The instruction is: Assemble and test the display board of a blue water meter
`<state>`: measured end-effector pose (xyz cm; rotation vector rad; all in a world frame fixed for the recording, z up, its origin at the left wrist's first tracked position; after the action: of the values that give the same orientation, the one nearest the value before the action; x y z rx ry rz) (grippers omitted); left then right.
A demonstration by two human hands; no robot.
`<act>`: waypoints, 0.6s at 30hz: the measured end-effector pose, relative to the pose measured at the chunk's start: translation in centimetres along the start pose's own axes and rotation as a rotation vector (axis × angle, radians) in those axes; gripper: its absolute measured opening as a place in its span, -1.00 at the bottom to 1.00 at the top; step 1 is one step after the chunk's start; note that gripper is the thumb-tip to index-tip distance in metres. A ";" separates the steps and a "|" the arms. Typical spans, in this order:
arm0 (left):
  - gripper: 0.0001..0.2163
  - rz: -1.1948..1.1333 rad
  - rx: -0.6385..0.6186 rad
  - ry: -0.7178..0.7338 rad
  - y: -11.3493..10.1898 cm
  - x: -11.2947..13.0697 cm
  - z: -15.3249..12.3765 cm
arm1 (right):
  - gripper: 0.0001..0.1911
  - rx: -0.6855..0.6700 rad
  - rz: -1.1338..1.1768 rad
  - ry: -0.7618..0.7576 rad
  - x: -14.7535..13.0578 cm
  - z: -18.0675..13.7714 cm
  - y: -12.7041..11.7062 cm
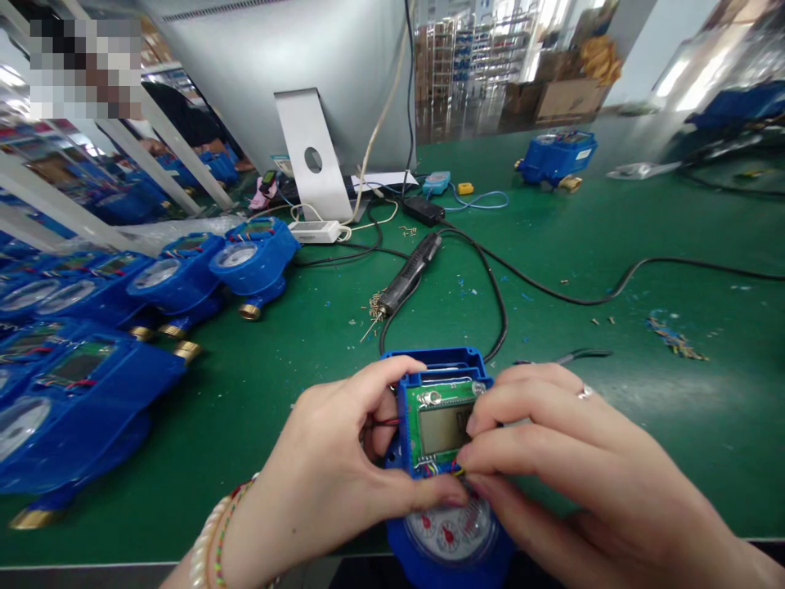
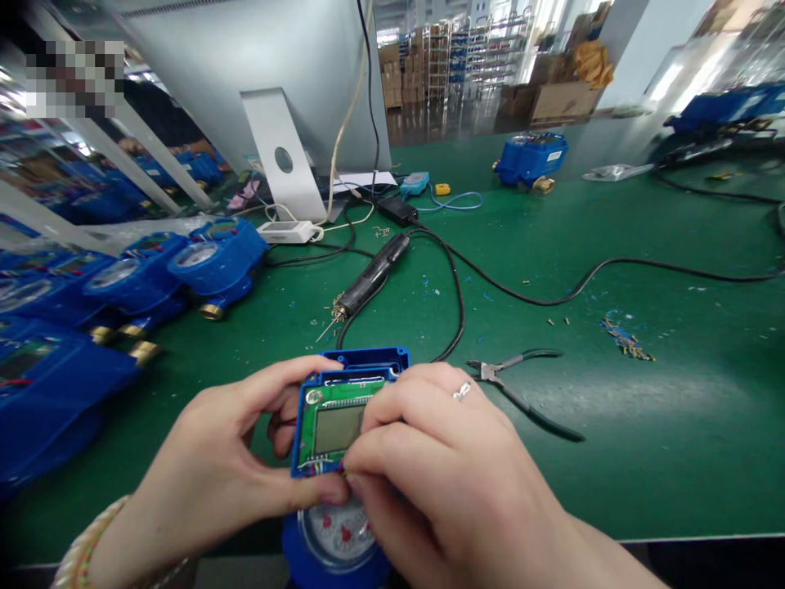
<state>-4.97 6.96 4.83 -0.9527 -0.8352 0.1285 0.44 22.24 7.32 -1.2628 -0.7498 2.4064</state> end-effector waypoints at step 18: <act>-0.32 0.018 0.036 -0.027 -0.5 0.2 0.2 | -0.82 -0.459 -0.438 -0.251 -0.7 1.3 0.2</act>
<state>-5.12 6.87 5.34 -0.9268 -0.8468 0.1714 -0.24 21.36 8.22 -0.8180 -1.5417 2.1096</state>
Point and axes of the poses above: each hand's wrist, its own z-axis towards the middle knuckle, its own y-axis out of the palm, x = y × z, the point moved 5 cm from there along z, towards the middle knuckle, and after that the axes turned 7 degrees about y, right-handed, at the moved point
